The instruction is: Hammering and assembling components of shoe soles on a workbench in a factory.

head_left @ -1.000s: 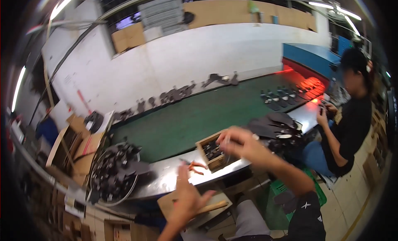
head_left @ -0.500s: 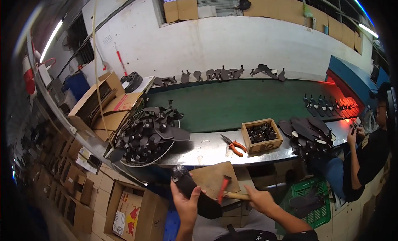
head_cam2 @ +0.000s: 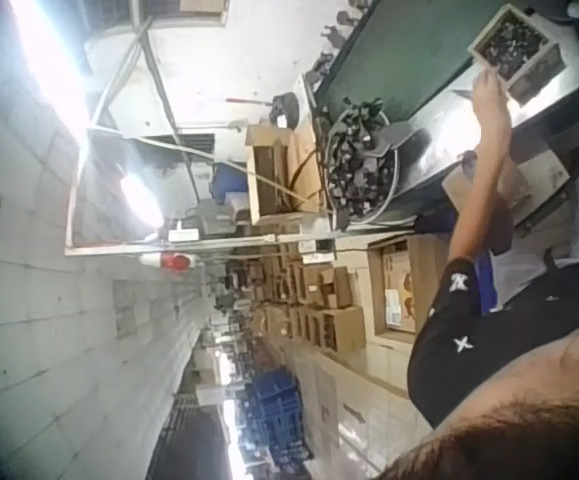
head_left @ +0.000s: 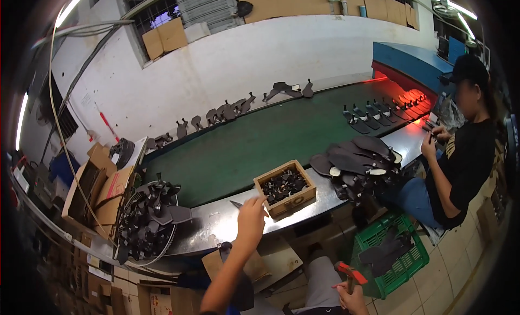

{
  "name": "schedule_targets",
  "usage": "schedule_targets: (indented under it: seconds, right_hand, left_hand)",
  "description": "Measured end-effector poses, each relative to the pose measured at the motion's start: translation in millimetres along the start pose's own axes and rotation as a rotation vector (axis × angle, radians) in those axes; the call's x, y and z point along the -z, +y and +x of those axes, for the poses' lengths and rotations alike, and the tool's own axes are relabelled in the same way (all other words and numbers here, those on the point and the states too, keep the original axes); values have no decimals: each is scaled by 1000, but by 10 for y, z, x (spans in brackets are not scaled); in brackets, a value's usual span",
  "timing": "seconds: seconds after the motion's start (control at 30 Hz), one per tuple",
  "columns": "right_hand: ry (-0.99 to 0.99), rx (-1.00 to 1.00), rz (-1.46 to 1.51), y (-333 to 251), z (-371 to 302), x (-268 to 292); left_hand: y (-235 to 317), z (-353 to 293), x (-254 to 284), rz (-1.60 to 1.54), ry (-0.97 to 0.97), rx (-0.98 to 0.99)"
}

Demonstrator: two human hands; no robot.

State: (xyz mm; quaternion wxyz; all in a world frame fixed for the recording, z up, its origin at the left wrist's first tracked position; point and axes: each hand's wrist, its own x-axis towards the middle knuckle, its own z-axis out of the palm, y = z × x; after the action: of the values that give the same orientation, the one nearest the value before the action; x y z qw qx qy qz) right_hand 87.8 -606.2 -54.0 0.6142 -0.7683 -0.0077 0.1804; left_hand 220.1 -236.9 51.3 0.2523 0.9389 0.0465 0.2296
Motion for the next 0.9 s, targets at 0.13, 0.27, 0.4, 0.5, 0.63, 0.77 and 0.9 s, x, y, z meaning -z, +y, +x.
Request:
schedule_targets:
  seconds: [0.13,0.27,0.4,0.5,0.63,0.77,0.9]
  right_hand:
    - [-67,-94,135,-56,293,-118]
    - [-19,111,81,-29,437,-56]
    - [-39,76,197,-535,430,-20]
    - [37,322,16,-609,628,-11]
    - [-133,377,256,-990,877,31]
    - [-335,470,336,-1672,1008,-247]
    - [-510,400,229,-2049,812,-717]
  left_hand:
    - [-472,976,-913,278,37,-295]
    - [-335,1257,-1124,597,-181,-328]
    - [-384,1163,-1041,432,-45,-364]
    - [-189,1013,-788,57,119,-285]
    - [345,351,-138,-523,32,-24]
    - [819,-422,499,-693,-33,10]
    - [846,-983,943,-619,14,-32]
